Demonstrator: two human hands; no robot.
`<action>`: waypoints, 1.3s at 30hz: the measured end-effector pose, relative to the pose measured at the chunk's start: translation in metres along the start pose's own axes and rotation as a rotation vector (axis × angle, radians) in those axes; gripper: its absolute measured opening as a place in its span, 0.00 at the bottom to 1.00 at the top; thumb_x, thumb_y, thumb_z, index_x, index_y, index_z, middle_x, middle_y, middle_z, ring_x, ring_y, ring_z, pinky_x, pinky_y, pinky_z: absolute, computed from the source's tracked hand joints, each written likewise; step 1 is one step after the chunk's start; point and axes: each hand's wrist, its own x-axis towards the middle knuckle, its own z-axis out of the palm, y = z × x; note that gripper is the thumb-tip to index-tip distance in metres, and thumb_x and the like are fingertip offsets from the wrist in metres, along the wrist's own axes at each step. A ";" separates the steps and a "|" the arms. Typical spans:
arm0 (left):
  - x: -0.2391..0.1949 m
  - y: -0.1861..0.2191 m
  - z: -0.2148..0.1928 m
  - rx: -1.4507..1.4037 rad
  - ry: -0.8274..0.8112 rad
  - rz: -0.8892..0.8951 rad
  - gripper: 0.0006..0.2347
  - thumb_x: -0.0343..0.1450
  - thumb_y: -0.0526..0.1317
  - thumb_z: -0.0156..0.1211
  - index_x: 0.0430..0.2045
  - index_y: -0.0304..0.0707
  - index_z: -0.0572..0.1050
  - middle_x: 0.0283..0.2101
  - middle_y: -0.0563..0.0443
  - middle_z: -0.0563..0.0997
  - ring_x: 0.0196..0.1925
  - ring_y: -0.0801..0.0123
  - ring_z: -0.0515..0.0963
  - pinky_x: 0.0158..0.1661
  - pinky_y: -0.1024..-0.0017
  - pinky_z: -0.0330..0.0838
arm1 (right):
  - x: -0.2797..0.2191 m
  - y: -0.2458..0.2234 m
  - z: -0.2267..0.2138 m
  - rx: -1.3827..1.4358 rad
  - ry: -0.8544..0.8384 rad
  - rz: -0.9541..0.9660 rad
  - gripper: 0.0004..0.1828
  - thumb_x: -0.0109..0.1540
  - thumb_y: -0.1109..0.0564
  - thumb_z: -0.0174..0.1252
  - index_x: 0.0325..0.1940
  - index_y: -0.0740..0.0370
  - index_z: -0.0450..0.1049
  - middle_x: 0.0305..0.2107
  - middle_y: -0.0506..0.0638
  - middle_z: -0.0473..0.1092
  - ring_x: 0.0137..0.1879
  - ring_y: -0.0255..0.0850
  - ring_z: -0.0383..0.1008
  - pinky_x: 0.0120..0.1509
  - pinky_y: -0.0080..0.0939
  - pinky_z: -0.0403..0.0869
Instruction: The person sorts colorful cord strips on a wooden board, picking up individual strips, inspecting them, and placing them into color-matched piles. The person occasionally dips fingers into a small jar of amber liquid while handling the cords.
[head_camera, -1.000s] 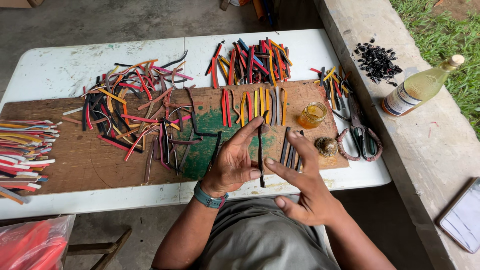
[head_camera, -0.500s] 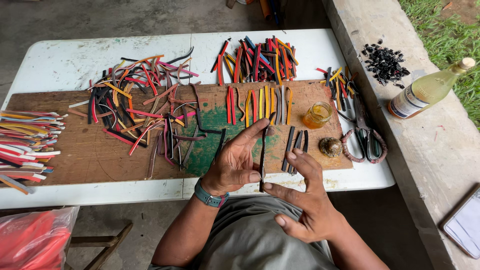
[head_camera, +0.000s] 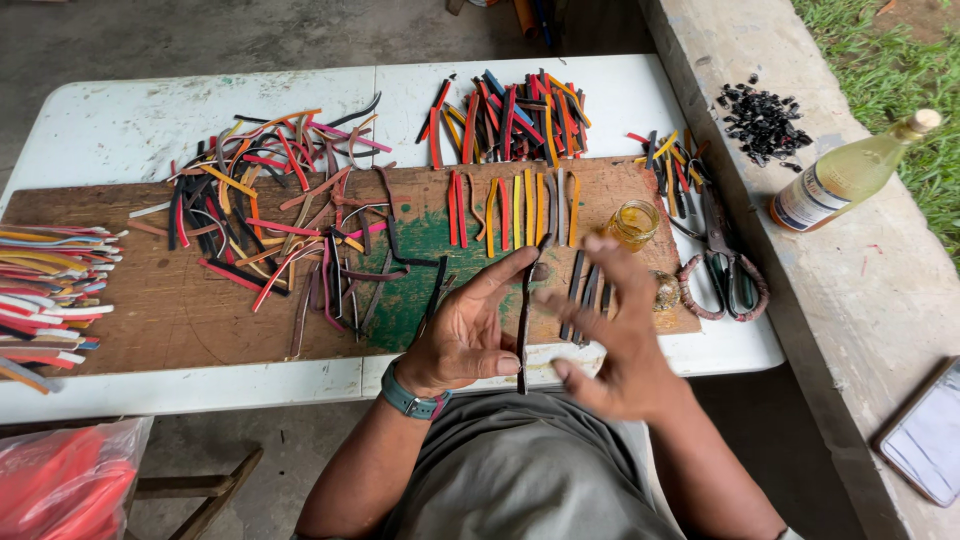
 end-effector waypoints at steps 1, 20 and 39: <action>0.000 -0.002 -0.003 0.087 0.021 -0.025 0.42 0.67 0.28 0.68 0.76 0.32 0.48 0.77 0.41 0.53 0.68 0.62 0.72 0.60 0.68 0.79 | 0.002 0.008 -0.004 0.016 0.024 0.034 0.29 0.63 0.37 0.56 0.62 0.56 0.77 0.68 0.65 0.53 0.79 0.60 0.51 0.83 0.63 0.55; 0.074 -0.114 -0.079 1.459 0.018 -0.553 0.40 0.59 0.27 0.61 0.71 0.36 0.53 0.71 0.33 0.58 0.65 0.42 0.70 0.58 0.59 0.73 | -0.075 0.065 -0.064 0.328 0.422 0.315 0.32 0.72 0.44 0.58 0.72 0.70 0.65 0.65 0.59 0.60 0.63 0.46 0.73 0.69 0.45 0.73; -0.080 0.091 -0.144 1.480 0.975 0.194 0.08 0.72 0.34 0.62 0.43 0.35 0.79 0.47 0.42 0.85 0.38 0.64 0.87 0.37 0.68 0.80 | -0.055 0.045 -0.044 0.229 0.292 0.420 0.26 0.69 0.64 0.60 0.70 0.75 0.65 0.62 0.59 0.62 0.59 0.45 0.75 0.63 0.39 0.77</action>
